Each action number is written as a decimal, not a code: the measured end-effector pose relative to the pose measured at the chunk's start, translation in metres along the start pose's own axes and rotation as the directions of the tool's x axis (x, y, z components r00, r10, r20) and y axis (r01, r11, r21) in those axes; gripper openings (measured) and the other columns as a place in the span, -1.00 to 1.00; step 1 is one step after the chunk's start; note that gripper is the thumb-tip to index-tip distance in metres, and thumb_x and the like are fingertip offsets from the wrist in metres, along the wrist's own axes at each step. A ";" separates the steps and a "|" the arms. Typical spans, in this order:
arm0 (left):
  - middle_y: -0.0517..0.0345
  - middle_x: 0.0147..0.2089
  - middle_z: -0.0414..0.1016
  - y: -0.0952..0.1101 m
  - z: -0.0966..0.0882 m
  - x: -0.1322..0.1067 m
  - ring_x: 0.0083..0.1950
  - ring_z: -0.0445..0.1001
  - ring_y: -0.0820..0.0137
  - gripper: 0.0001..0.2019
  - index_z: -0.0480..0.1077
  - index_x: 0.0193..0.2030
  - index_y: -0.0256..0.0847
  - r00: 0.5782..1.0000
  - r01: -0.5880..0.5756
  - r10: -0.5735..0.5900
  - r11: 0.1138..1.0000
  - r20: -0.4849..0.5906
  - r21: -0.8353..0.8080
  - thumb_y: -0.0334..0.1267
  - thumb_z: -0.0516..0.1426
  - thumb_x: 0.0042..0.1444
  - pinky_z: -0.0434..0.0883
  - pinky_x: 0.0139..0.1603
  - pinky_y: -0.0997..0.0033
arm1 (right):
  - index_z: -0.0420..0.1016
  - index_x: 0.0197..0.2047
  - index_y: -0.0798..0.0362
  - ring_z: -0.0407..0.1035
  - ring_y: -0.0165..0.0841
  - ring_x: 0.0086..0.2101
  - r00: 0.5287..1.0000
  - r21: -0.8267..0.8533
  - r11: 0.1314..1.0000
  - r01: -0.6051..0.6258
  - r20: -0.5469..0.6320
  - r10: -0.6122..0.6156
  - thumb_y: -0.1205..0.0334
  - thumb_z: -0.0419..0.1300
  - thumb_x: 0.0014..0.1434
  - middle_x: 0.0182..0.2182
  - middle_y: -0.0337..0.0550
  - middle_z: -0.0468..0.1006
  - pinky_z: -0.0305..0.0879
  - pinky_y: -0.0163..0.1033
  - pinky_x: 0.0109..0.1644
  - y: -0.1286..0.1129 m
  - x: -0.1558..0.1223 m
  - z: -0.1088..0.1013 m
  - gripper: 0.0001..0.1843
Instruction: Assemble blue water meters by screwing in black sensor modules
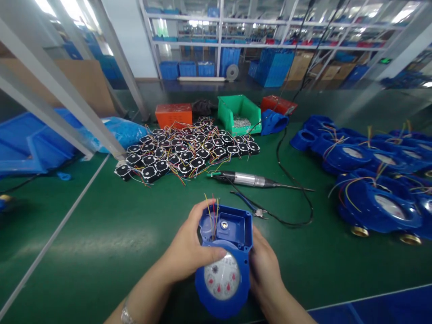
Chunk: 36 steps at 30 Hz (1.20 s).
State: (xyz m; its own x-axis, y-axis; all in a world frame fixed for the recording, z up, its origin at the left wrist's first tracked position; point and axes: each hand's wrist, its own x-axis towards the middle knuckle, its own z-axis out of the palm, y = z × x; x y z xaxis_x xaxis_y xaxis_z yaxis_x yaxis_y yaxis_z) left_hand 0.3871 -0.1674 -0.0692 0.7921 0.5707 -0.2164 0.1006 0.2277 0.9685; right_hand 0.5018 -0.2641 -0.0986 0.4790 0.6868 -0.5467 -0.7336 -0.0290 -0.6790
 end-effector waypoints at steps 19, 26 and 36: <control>0.02 0.03 0.26 -0.006 -0.005 -0.002 -0.07 0.36 0.17 -0.24 -0.05 0.14 -0.07 0.997 0.052 -0.041 0.982 -0.063 0.183 -0.21 0.25 -0.19 0.30 -0.03 0.10 | 0.16 0.12 0.13 0.35 -0.27 -0.19 0.966 0.222 0.946 -0.235 0.159 0.203 -0.08 0.05 0.10 -0.23 -0.03 0.43 0.28 -0.15 -0.07 -0.002 -0.002 0.004 -0.38; -0.07 0.09 0.22 -0.002 -0.006 -0.001 0.08 0.25 0.03 -0.26 0.04 0.13 -0.13 0.996 0.021 0.007 0.948 -0.088 0.317 -0.23 0.26 -0.23 0.26 0.02 -0.03 | -0.01 0.16 0.01 0.33 -0.28 -0.18 0.985 0.102 0.994 -0.048 0.167 0.030 -0.04 0.23 -0.05 -0.08 -0.01 0.33 0.27 -0.13 -0.07 -0.003 -0.006 -0.007 -0.21; -0.09 0.15 0.17 -0.008 -0.007 -0.001 0.13 0.20 0.01 -0.25 0.03 0.14 -0.13 0.997 -0.015 0.034 0.970 -0.073 0.242 -0.21 0.26 -0.22 0.30 0.00 0.02 | -0.01 0.16 0.00 0.30 -0.45 -0.32 0.987 -0.045 0.999 -0.030 0.156 0.037 0.12 0.32 -0.15 -0.25 -0.13 0.35 0.26 -0.36 -0.22 -0.016 -0.010 -0.007 -0.14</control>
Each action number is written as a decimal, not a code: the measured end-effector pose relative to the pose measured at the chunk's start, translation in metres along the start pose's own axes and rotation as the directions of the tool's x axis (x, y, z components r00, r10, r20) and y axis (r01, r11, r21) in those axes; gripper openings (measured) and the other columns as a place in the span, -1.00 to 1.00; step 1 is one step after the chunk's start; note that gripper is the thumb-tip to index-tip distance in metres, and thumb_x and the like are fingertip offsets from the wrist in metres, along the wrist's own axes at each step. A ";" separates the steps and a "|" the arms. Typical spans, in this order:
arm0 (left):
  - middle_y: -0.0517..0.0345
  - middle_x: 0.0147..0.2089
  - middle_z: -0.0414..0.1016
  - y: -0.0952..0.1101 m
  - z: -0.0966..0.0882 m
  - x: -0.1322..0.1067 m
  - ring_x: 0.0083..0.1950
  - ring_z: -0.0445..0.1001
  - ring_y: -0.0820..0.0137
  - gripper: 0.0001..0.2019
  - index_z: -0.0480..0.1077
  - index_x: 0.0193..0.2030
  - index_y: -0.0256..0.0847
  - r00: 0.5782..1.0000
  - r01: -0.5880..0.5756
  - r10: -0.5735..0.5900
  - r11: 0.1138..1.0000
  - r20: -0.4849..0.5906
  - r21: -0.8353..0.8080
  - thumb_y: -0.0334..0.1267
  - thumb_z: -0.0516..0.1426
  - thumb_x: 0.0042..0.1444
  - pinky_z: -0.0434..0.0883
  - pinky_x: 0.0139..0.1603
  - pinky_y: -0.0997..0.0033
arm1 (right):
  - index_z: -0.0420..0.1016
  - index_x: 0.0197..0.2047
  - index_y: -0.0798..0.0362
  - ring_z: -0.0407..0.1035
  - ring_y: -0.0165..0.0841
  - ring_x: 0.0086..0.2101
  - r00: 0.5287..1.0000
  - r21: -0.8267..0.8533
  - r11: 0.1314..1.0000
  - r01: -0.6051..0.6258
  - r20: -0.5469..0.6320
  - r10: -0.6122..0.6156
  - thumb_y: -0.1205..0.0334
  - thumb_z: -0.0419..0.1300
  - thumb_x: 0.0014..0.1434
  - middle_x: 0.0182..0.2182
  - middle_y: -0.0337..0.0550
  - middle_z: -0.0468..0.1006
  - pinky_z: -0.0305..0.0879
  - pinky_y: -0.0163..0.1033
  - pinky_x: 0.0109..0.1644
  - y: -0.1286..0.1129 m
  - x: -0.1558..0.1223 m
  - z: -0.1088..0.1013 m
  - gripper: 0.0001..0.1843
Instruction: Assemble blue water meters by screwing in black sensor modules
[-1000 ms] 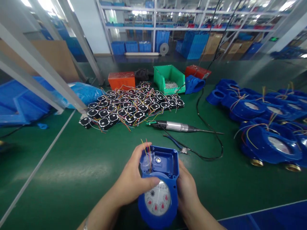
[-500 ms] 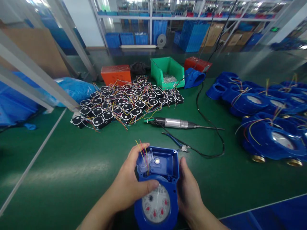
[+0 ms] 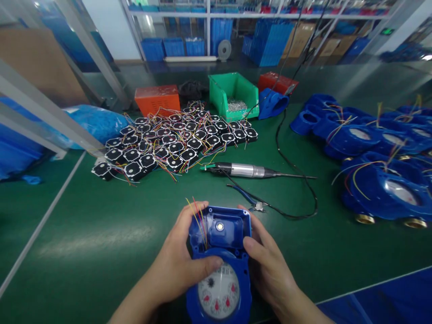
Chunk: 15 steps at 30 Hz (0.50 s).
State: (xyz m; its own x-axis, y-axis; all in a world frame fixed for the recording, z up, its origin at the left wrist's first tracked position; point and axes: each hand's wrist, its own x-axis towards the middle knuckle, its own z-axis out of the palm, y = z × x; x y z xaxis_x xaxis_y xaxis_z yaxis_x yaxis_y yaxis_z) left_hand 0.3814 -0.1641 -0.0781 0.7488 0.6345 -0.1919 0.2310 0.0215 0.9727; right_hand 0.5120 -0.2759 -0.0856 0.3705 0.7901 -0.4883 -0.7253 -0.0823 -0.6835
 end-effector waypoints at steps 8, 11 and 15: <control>-0.05 0.15 0.17 -0.001 -0.001 -0.001 0.06 0.29 0.08 -0.25 -0.03 0.14 -0.08 0.999 0.037 -0.037 0.999 0.034 -0.011 -0.15 0.25 -0.18 0.25 0.05 -0.02 | -0.05 0.17 0.01 0.32 -0.35 -0.20 0.998 0.020 1.000 0.007 0.054 -0.008 0.13 0.30 -0.11 -0.07 -0.03 0.29 0.26 -0.22 -0.06 0.003 0.000 0.002 -0.15; -0.06 0.17 0.14 -0.001 -0.002 -0.001 0.12 0.22 0.04 -0.25 -0.01 0.13 -0.10 1.000 0.018 -0.019 0.999 0.017 0.033 -0.15 0.25 -0.19 0.24 0.06 -0.02 | -0.05 0.17 0.00 0.31 -0.31 -0.15 0.999 0.033 0.999 0.018 0.043 -0.020 0.14 0.29 -0.11 -0.02 -0.02 0.25 0.25 -0.17 -0.02 0.003 -0.001 0.006 -0.16; -0.08 0.16 0.15 -0.001 -0.002 0.000 0.12 0.21 0.03 -0.23 0.00 0.14 -0.13 1.000 0.012 -0.012 1.000 0.005 0.027 -0.16 0.27 -0.22 0.26 0.05 0.01 | -0.05 0.16 -0.01 0.31 -0.26 -0.13 0.999 0.034 0.999 0.017 0.043 -0.018 0.14 0.32 -0.14 -0.02 -0.02 0.25 0.25 -0.13 -0.01 0.003 0.000 0.005 -0.14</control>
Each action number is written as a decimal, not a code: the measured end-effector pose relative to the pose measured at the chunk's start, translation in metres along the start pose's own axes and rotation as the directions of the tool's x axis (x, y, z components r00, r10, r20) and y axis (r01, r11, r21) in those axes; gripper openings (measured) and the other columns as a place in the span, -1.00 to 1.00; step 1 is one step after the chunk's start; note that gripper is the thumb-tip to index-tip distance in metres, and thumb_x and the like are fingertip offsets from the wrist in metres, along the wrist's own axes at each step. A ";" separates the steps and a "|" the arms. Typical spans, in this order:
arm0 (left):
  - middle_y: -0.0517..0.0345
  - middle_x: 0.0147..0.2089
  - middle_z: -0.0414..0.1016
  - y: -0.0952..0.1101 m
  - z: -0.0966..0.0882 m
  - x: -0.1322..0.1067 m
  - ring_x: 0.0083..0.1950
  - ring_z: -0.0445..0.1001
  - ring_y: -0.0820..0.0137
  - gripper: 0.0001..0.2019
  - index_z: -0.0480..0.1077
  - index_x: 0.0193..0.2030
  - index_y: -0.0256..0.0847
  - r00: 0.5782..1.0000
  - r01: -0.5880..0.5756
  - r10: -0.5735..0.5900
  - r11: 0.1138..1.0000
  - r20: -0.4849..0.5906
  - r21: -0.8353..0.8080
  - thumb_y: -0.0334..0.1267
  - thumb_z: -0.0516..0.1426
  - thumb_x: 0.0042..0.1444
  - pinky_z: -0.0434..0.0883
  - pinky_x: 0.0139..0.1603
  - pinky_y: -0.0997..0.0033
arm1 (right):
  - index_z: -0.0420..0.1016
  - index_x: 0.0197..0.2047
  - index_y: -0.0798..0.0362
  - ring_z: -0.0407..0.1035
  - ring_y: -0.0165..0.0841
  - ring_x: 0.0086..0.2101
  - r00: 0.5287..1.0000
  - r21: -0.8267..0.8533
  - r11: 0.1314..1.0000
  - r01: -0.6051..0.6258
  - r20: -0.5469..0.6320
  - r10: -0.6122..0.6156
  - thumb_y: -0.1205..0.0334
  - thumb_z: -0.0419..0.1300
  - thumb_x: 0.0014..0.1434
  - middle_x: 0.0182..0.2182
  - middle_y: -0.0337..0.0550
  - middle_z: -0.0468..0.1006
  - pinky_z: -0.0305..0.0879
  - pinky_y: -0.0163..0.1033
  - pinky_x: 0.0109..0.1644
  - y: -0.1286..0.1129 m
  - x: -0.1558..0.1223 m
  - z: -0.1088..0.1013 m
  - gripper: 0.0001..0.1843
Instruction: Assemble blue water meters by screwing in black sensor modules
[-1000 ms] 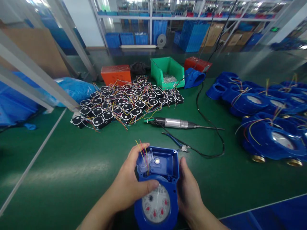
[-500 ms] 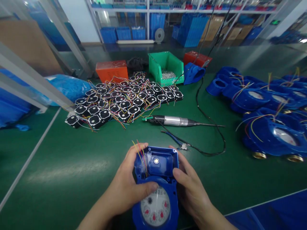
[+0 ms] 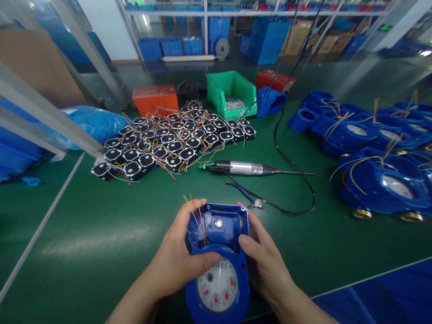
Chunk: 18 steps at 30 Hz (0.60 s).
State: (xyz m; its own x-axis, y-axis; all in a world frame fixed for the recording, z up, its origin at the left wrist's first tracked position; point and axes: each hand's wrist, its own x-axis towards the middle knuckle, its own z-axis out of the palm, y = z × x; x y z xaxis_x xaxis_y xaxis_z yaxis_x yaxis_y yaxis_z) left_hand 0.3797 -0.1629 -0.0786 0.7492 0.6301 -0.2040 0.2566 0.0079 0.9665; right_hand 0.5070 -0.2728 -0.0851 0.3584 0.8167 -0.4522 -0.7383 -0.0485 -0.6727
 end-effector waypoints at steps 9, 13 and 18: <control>-0.06 0.12 0.19 0.001 -0.005 0.003 0.06 0.28 0.08 -0.18 -0.07 0.19 -0.11 1.000 -0.002 0.002 1.000 0.014 0.021 -0.13 0.25 -0.20 0.18 0.10 -0.04 | -0.11 0.18 -0.01 0.27 -0.24 -0.08 0.999 -0.048 0.999 0.016 0.032 -0.014 0.10 0.33 -0.17 -0.01 0.02 0.25 0.18 -0.07 0.07 0.004 0.000 -0.002 -0.06; -0.04 0.10 0.20 0.015 -0.012 0.008 0.11 0.21 0.03 -0.20 0.07 0.14 -0.13 0.999 -0.048 0.045 0.965 0.016 0.256 -0.14 0.28 -0.30 0.12 0.13 -0.06 | -0.18 0.20 -0.04 0.21 -0.24 0.00 0.997 -0.062 0.997 0.036 0.077 -0.031 0.16 0.36 -0.22 0.05 -0.01 0.19 0.11 -0.09 0.15 0.005 0.000 0.001 0.02; -0.01 0.04 0.24 0.022 -0.007 0.009 0.06 0.24 0.11 -0.31 0.14 0.06 -0.16 0.995 -0.094 0.102 0.922 0.001 0.376 -0.22 0.25 -0.29 0.18 0.10 0.03 | -0.17 0.20 -0.02 0.25 -0.22 -0.04 0.999 -0.037 0.998 0.042 0.025 -0.041 0.20 0.35 -0.21 0.02 0.00 0.24 0.18 -0.06 0.10 0.001 -0.003 0.006 0.01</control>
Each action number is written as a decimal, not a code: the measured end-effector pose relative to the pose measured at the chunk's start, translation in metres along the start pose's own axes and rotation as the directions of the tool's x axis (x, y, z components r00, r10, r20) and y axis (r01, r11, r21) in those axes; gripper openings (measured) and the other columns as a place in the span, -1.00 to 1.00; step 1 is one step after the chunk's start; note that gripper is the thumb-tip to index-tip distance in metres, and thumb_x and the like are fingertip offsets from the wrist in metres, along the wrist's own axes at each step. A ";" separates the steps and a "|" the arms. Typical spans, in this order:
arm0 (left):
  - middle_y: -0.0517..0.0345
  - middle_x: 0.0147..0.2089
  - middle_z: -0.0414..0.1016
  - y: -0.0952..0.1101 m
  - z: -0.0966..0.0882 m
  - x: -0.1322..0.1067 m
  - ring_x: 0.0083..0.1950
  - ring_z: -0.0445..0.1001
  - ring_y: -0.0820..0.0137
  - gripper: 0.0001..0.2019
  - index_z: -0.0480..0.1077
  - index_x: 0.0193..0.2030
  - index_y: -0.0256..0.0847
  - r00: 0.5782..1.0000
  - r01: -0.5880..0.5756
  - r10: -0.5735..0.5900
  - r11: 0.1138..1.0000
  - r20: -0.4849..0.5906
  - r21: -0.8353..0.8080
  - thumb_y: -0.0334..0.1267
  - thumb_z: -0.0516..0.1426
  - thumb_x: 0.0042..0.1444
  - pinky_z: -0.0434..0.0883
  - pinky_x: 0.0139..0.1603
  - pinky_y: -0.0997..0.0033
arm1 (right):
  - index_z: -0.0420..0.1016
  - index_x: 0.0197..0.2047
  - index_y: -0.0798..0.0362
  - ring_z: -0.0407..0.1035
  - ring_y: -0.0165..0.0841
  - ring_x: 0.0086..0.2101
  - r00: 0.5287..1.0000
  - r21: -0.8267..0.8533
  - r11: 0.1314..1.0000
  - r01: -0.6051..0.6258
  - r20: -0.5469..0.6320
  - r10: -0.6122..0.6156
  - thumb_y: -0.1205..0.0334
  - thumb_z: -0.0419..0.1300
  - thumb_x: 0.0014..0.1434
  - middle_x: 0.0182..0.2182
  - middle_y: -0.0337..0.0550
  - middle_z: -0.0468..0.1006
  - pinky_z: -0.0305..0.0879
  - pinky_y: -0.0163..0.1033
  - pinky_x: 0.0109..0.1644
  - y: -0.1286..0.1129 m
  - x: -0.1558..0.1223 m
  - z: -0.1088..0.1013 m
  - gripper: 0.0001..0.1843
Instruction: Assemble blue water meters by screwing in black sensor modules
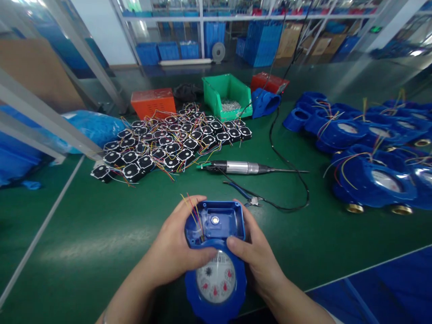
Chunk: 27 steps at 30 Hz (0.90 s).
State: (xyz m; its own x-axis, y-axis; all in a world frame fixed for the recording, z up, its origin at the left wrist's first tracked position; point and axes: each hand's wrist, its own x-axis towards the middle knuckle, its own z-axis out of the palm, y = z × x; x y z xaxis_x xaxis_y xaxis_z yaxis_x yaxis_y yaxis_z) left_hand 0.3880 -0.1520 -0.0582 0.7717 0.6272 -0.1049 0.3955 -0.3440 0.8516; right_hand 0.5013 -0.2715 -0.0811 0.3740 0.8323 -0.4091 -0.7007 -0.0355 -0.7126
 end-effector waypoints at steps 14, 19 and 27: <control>-0.03 0.04 0.25 -0.010 0.007 -0.004 0.02 0.30 0.08 -0.27 0.08 0.09 -0.13 0.994 0.101 -0.087 0.963 0.066 -0.249 -0.11 0.27 -0.25 0.24 0.03 0.00 | -0.14 0.18 -0.04 0.27 -0.23 -0.06 0.999 -0.027 0.999 -0.018 0.035 0.019 0.18 0.36 -0.23 0.00 -0.01 0.24 0.21 -0.06 0.07 0.007 0.008 -0.009 0.00; -0.11 0.08 0.19 -0.008 0.015 -0.009 0.09 0.21 0.01 -0.24 0.07 0.09 -0.20 0.989 0.124 -0.137 0.971 -0.048 -0.202 -0.12 0.25 -0.29 0.14 0.08 -0.12 | -0.17 0.18 -0.02 0.29 -0.27 -0.09 0.990 -0.109 0.994 -0.014 0.136 0.028 0.11 0.33 -0.18 -0.01 0.00 0.25 0.24 -0.12 0.02 -0.004 0.010 -0.014 -0.03; -0.07 0.16 0.14 -0.010 0.006 -0.008 0.15 0.15 0.05 -0.18 0.01 0.17 -0.15 0.998 0.056 -0.051 0.940 0.024 -0.337 -0.11 0.27 -0.25 0.06 0.16 -0.05 | 0.36 -0.15 0.13 0.20 -0.30 -0.10 0.902 -0.969 0.118 0.219 0.155 -0.403 0.14 0.03 0.12 -0.13 -0.06 0.31 0.14 -0.10 0.05 -0.040 0.034 -0.055 -0.71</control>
State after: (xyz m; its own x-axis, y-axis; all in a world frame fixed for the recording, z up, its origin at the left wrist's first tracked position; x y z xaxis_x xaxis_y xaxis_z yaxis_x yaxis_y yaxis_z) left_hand 0.3807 -0.1582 -0.0689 0.7626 0.6267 -0.1603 0.2469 -0.0529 0.9676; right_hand 0.5756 -0.2727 -0.0979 0.5252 0.8509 0.0063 0.5880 -0.3576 -0.7255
